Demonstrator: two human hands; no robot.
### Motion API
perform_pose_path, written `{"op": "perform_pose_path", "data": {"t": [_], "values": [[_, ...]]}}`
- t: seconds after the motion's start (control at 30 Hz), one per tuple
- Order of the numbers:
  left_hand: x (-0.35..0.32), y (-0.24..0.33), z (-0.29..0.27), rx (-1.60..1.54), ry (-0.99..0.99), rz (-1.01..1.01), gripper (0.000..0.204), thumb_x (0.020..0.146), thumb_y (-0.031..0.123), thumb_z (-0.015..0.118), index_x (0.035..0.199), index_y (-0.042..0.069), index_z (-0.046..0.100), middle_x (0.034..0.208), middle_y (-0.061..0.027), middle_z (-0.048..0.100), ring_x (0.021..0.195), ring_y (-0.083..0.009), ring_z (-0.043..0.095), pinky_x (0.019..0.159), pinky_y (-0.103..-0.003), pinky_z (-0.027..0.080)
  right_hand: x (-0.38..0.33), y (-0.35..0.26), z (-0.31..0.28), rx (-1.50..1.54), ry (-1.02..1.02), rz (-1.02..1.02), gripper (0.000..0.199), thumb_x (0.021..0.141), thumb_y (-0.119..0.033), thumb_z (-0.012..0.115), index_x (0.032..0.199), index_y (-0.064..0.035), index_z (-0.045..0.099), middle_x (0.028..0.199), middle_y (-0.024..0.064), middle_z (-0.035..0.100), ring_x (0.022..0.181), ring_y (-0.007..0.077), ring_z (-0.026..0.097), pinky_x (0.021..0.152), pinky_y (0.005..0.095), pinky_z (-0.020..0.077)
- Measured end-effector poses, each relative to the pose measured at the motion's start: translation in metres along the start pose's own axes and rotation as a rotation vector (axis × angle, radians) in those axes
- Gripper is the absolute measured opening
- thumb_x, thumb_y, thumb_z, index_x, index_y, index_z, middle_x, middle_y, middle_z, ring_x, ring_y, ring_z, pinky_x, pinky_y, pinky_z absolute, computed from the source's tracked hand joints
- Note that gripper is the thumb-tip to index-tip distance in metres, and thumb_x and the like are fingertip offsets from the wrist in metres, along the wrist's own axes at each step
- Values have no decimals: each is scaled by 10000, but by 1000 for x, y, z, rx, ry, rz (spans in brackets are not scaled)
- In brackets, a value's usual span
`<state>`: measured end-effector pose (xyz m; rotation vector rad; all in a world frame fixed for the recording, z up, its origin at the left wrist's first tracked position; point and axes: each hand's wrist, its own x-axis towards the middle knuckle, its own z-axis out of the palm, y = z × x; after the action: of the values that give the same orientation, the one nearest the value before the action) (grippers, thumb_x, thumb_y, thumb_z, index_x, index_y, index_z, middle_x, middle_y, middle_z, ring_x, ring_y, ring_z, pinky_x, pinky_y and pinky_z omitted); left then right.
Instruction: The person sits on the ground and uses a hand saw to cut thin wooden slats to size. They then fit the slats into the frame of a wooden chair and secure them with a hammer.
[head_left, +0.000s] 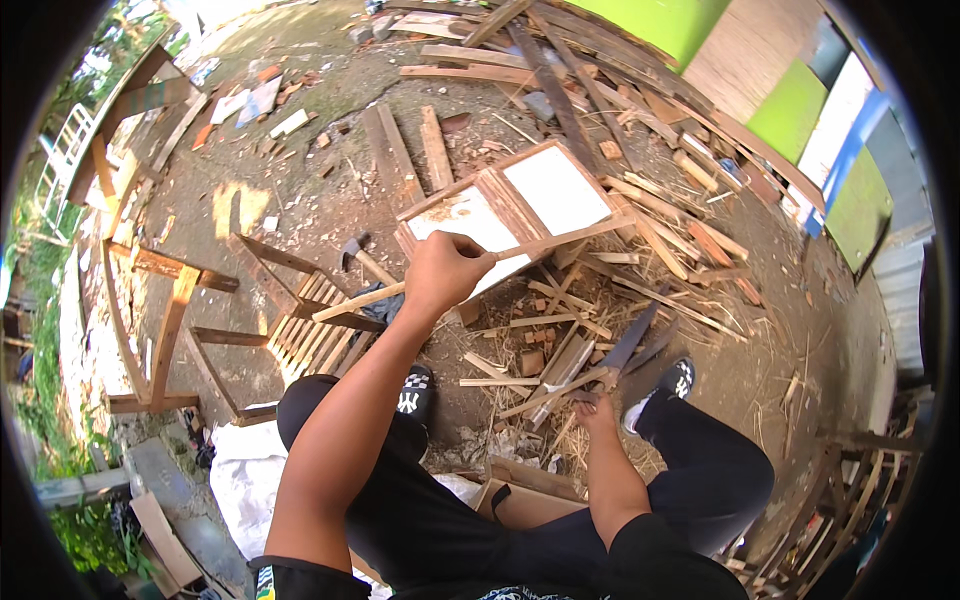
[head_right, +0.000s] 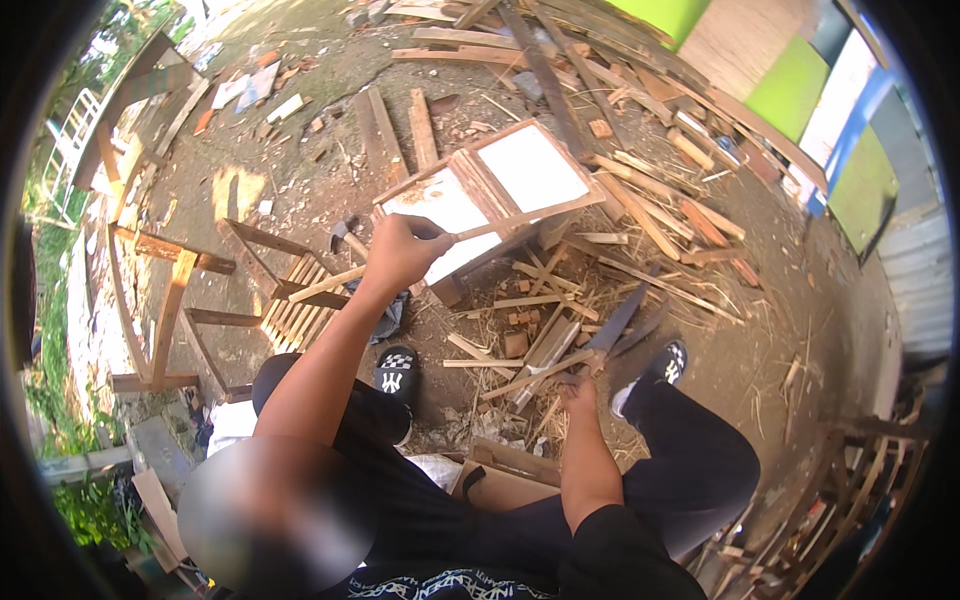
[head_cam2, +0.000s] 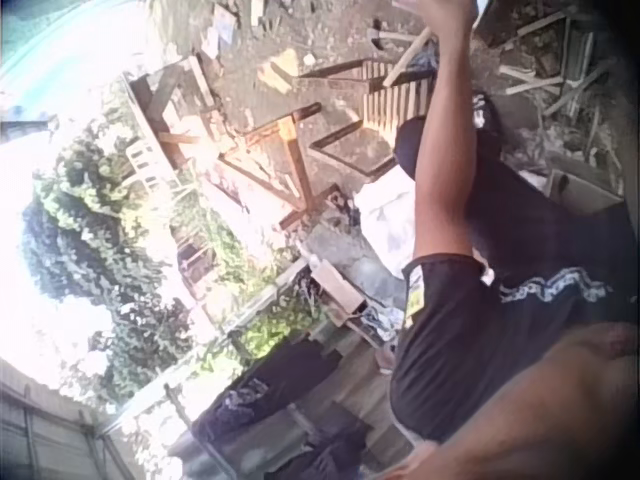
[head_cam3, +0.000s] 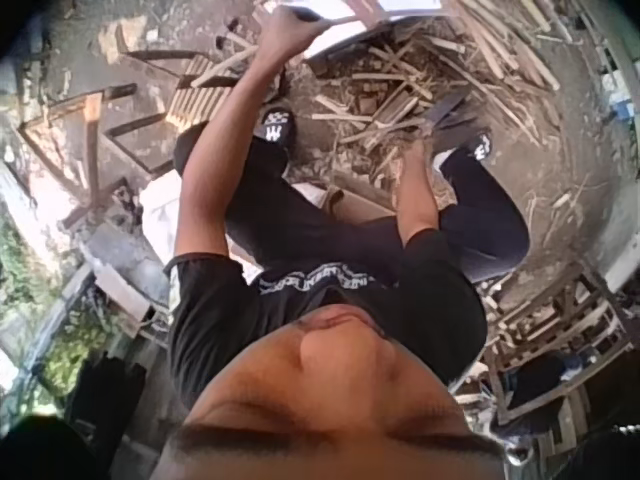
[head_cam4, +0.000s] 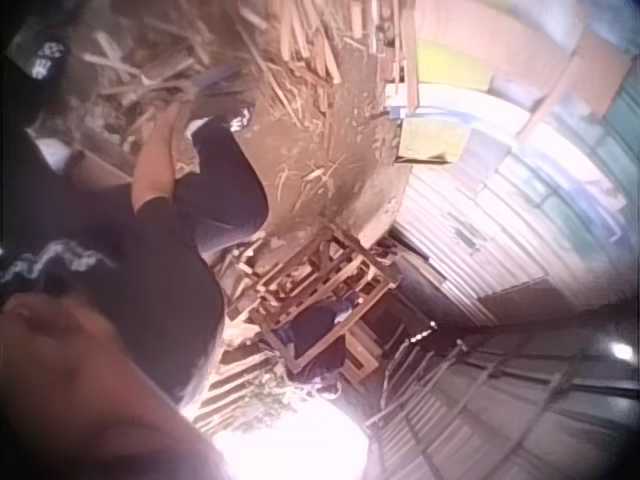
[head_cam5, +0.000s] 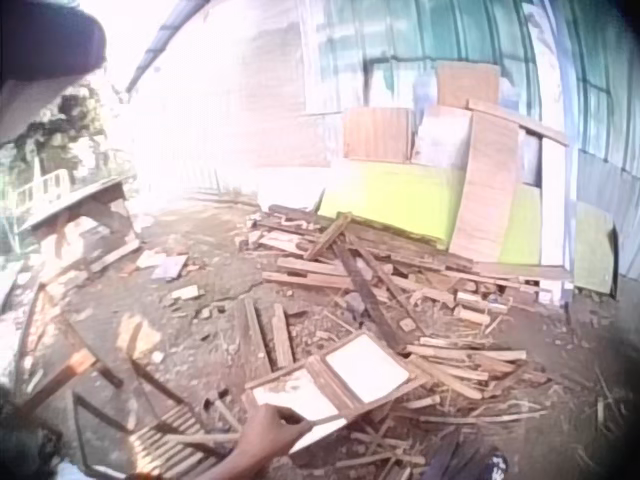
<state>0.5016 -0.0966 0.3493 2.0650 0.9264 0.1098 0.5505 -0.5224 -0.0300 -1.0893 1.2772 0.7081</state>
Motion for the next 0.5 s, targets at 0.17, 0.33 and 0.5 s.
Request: {"op": "perform_pose_path", "data": {"t": [0.17, 0.33, 0.5], "values": [[25, -3, -1, 19, -48, -66, 320, 826, 329, 808, 929, 27, 844, 683, -109, 742, 611, -204, 714, 640, -350, 571, 29, 6, -19, 118, -27, 26, 499, 976, -430, 754, 1324, -129, 562, 1320, 108, 523, 1220, 297, 572, 1089, 519, 489], [41, -3, -6, 94, -61, -114, 319, 827, 334, 814, 914, 29, 844, 668, -102, 733, 608, -198, 709, 632, -360, 568, -43, 28, 10, 442, -126, -34, 390, 1038, -385, 652, 1280, -89, 571, 1299, 79, 613, 1159, 298, 638, 916, 448, 548], [61, 8, 0, 71, -49, -27, 331, 836, 339, 817, 922, 20, 840, 711, -104, 751, 661, -198, 724, 656, -376, 575, -102, -35, 1, 432, -104, -322, 153, 1000, -146, 582, 1102, -36, 615, 965, 106, 670, 859, 271, 669, 750, 432, 556]]}}
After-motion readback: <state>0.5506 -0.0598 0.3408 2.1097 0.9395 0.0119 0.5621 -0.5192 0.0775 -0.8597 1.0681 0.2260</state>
